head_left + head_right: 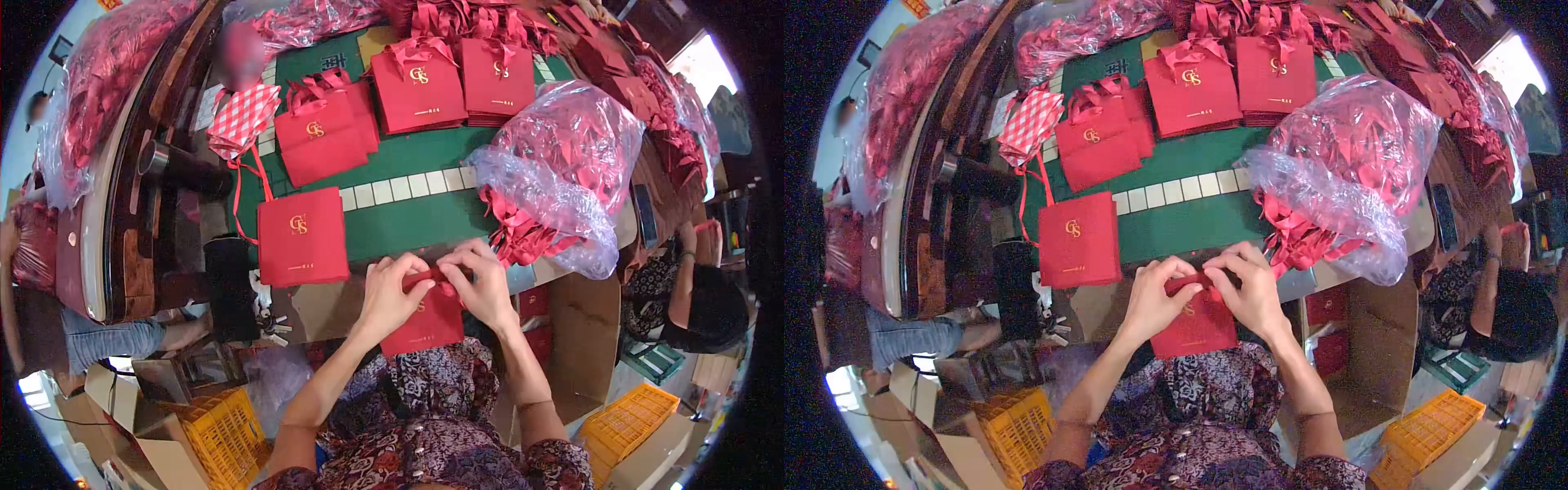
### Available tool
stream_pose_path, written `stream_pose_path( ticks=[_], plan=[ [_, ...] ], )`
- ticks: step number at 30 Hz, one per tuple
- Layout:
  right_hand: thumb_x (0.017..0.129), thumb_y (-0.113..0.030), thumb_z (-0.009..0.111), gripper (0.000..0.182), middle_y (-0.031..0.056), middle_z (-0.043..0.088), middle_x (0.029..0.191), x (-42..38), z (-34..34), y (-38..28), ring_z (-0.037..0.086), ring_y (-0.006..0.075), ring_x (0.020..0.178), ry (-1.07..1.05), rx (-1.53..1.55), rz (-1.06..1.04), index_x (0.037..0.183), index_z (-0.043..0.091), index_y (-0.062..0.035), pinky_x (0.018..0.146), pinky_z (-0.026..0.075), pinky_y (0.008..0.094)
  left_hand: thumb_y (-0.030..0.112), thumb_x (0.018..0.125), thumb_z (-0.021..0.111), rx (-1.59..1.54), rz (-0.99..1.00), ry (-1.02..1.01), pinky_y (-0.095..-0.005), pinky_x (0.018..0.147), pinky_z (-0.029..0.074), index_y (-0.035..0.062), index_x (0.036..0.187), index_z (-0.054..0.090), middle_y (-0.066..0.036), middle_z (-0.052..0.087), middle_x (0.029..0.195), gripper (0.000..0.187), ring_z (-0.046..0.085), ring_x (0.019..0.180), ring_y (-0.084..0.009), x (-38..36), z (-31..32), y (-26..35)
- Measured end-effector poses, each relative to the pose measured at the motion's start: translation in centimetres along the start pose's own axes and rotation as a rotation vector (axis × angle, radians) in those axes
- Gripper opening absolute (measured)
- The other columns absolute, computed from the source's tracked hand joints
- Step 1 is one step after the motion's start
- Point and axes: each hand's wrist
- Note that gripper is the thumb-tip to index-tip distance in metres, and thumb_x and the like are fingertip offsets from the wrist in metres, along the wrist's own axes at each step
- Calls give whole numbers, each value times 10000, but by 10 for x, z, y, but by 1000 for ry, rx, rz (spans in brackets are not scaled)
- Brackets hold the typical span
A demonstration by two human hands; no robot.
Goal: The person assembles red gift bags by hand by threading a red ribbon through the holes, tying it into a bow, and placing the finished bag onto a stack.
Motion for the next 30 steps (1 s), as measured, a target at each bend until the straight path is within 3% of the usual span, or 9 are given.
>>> stream_pose_path(
  ticks=[4, 10, 14, 18, 19, 21, 27, 28, 30],
  plan=[
    [879, -166, 672, 150, 134, 643, 903, 8, -8, 12, 621, 299, 896, -263, 25, -25, 911, 729, -31, 808, 490, 396, 172, 779, 781, 156, 128, 56, -390, 790, 412, 119, 894, 680, -36, 679, 806, 162, 582, 805, -257, -7, -2, 15],
    [910, -193, 644, 197, 137, 654, 925, 23, -18, 32, 623, 302, 938, -555, 165, -65, 944, 733, -21, 834, 499, 384, 137, 800, 746, 294, 362, 74, -387, 764, 396, 136, 904, 681, -23, 648, 823, 122, 557, 803, -234, -16, 2, 20],
    [877, -166, 704, 158, 94, 674, 943, 35, -18, 39, 629, 216, 933, -688, 368, 66, 929, 748, -23, 833, 498, 340, 139, 816, 728, 383, 497, 101, -380, 759, 401, 123, 896, 674, -21, 617, 820, 97, 560, 803, -239, -14, 2, 20],
    [865, -127, 708, 120, 80, 671, 912, 30, -6, 40, 625, 186, 920, -504, 463, 130, 893, 751, -18, 819, 490, 315, 154, 813, 738, 335, 439, 85, -373, 765, 401, 124, 888, 669, -18, 611, 809, 106, 564, 796, -237, -8, -5, 24],
    [868, -110, 696, 112, 77, 660, 881, 31, -3, 40, 623, 179, 906, -357, 358, 74, 890, 749, -14, 809, 488, 304, 163, 813, 742, 301, 423, 37, -375, 766, 400, 125, 885, 668, -20, 613, 811, 110, 566, 797, -236, -10, -5, 25],
    [865, -107, 704, 109, 74, 649, 874, 34, -2, 37, 621, 169, 891, -139, 344, 208, 889, 750, -10, 802, 487, 296, 188, 807, 756, 286, 386, -9, -378, 767, 398, 129, 892, 668, -27, 632, 828, 136, 577, 808, -238, -14, -2, 25],
    [915, -72, 692, 95, 57, 627, 910, 17, -8, 20, 608, 113, 808, 176, 322, 147, 972, 736, -8, 694, 476, 246, 176, 813, 774, 154, 102, 66, -374, 791, 419, 112, 938, 658, -28, 696, 867, 183, 663, 853, -233, -6, -10, 15],
    [940, -73, 668, 118, 37, 639, 905, 10, -14, 17, 600, 99, 788, 235, 153, 61, 1023, 714, -2, 673, 467, 228, 168, 813, 771, 157, 82, 67, -371, 797, 419, 108, 939, 657, -30, 698, 868, 180, 667, 854, -230, -4, -10, 10],
    [979, -97, 630, 145, 26, 665, 911, -15, -17, 16, 598, 91, 772, 236, 349, 288, 1060, 695, 4, 662, 466, 215, 144, 811, 761, 153, 71, 88, -376, 795, 440, 94, 934, 656, -44, 705, 863, 170, 676, 842, -233, -1, -12, 6]
  ],
)
Point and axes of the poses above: each hand's wrist, its own x-axis towards the middle knuckle, its own z-axis out of the palm, y = z × x
